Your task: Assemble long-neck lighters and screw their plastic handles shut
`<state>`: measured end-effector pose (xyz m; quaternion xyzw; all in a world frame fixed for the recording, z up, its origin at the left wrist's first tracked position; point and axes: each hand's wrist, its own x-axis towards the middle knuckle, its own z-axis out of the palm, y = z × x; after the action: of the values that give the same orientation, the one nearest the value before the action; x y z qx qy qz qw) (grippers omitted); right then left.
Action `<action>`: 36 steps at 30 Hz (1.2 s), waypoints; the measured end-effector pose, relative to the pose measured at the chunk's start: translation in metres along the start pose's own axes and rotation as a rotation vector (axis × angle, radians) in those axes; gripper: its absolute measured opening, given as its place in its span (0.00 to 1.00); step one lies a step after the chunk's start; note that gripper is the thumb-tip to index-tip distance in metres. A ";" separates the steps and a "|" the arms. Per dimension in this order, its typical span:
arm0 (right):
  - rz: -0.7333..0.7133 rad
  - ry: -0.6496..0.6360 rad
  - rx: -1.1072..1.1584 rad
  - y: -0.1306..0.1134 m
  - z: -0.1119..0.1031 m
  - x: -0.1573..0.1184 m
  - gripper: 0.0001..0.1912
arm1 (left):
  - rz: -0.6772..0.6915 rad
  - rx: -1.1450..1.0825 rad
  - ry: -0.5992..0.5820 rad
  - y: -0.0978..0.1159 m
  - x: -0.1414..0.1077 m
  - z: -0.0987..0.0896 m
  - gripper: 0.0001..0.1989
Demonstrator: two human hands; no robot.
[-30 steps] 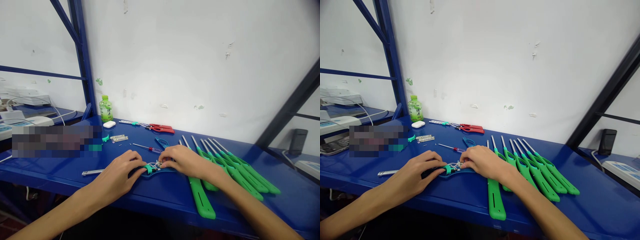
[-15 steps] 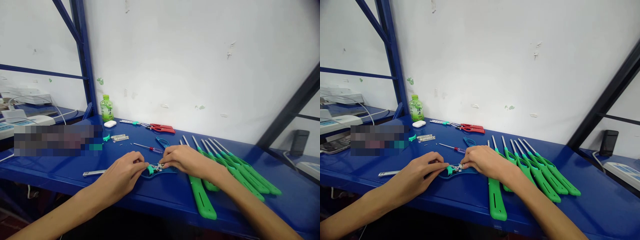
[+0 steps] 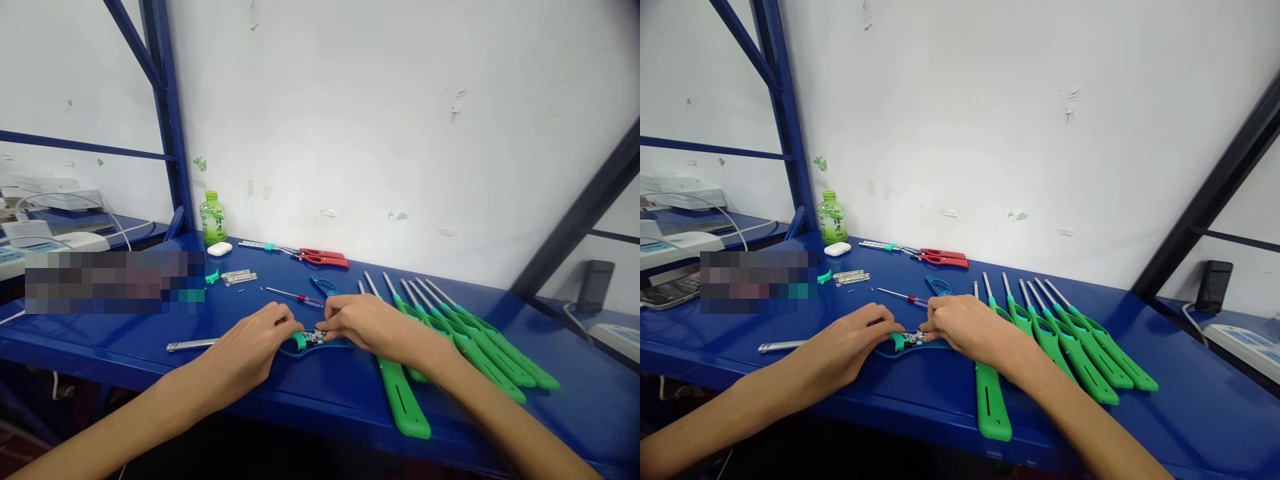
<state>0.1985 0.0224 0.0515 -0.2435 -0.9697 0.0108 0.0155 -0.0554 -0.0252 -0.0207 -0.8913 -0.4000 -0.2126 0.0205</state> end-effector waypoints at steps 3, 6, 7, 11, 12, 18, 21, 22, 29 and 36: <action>0.006 -0.003 0.004 -0.001 -0.001 0.000 0.14 | 0.016 -0.001 0.005 0.000 -0.001 0.001 0.29; 0.026 -0.018 -0.001 -0.003 -0.003 0.000 0.14 | 0.016 -0.026 -0.036 0.002 0.000 -0.002 0.35; 0.030 -0.021 -0.002 -0.003 -0.004 0.000 0.13 | 0.020 -0.032 -0.047 0.002 0.000 -0.004 0.37; 0.028 -0.010 0.019 -0.002 -0.004 0.000 0.13 | 0.038 -0.022 -0.039 0.005 0.002 -0.007 0.38; 0.026 -0.006 0.029 -0.002 -0.004 0.000 0.13 | 0.040 -0.019 -0.034 0.005 0.003 -0.008 0.37; 0.023 0.002 0.047 -0.001 -0.003 0.001 0.12 | 0.039 -0.014 -0.054 0.006 0.003 -0.010 0.39; 0.032 0.000 0.032 -0.001 -0.003 -0.001 0.12 | 0.035 -0.009 -0.051 0.005 0.003 -0.008 0.39; 0.032 0.002 0.031 -0.001 -0.003 -0.002 0.12 | 0.036 -0.009 -0.048 0.004 0.003 -0.008 0.39; 0.071 -0.022 0.064 0.005 -0.006 -0.004 0.14 | 0.042 0.000 -0.037 0.001 0.002 -0.003 0.39; 0.045 0.009 0.153 0.011 -0.002 0.000 0.08 | 0.022 -0.023 -0.060 0.001 0.002 -0.004 0.41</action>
<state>0.2035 0.0323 0.0535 -0.2636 -0.9602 0.0843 0.0383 -0.0550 -0.0249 -0.0157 -0.9019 -0.3880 -0.1901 0.0004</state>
